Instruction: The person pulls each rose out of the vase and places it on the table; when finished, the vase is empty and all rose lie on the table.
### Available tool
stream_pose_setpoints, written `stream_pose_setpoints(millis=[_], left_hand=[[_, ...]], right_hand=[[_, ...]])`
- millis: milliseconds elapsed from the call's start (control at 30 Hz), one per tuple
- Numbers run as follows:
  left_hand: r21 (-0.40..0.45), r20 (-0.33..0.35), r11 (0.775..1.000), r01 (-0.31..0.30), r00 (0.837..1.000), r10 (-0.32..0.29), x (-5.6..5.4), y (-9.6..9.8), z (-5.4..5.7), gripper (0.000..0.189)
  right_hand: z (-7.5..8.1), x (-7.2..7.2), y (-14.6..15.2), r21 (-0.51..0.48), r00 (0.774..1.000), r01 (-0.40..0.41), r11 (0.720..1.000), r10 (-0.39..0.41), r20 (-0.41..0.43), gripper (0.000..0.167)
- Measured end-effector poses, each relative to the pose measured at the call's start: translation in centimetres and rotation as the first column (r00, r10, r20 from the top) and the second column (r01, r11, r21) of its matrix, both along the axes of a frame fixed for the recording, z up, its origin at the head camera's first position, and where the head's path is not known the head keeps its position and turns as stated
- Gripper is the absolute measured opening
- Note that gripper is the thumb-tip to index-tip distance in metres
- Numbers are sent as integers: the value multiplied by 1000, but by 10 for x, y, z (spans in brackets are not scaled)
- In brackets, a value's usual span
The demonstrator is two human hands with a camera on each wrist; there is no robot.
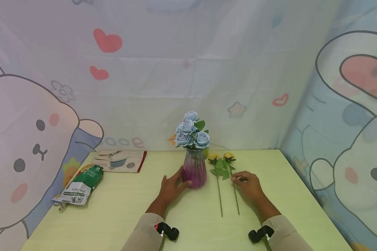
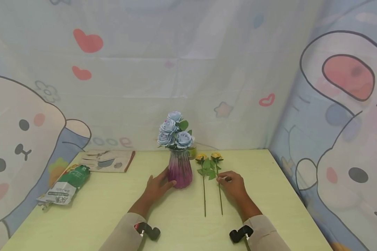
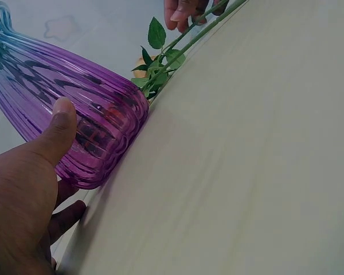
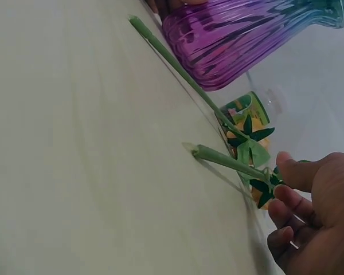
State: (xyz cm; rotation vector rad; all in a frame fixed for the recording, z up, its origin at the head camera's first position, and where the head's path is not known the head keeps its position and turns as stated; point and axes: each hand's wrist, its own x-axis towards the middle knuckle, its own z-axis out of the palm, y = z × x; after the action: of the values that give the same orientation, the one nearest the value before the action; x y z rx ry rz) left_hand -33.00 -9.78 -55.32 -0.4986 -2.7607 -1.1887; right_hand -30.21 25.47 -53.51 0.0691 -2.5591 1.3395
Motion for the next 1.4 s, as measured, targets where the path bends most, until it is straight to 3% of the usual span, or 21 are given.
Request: stream_pose_setpoints(millis=[300,667,967,1167,1400], left_hand=[[7,-4,1000,1,1000,-1,1,0,1,81],[8,0,1000,-2,1000,2,3,-2,2,81],[10,7,1000,0,1000,0,3,-4,3,81],[31,8,999,6,1000,-6,3,-2,2,81],[7,2,1000,6,1000,-6,2,-1,1,82]], right_hand=[[15,2,-6,-40,998,-21,999,19,-64,23],[50,-3,-38,-96,980,-107,990,89,-179,19],[83,-6,-76,-244,975,-167,955,123,-186,32],[102,-8,-99,-348,968,-213,913,148,-203,50],[114,-12,-119,-391,976,-168,905,98,-193,57]])
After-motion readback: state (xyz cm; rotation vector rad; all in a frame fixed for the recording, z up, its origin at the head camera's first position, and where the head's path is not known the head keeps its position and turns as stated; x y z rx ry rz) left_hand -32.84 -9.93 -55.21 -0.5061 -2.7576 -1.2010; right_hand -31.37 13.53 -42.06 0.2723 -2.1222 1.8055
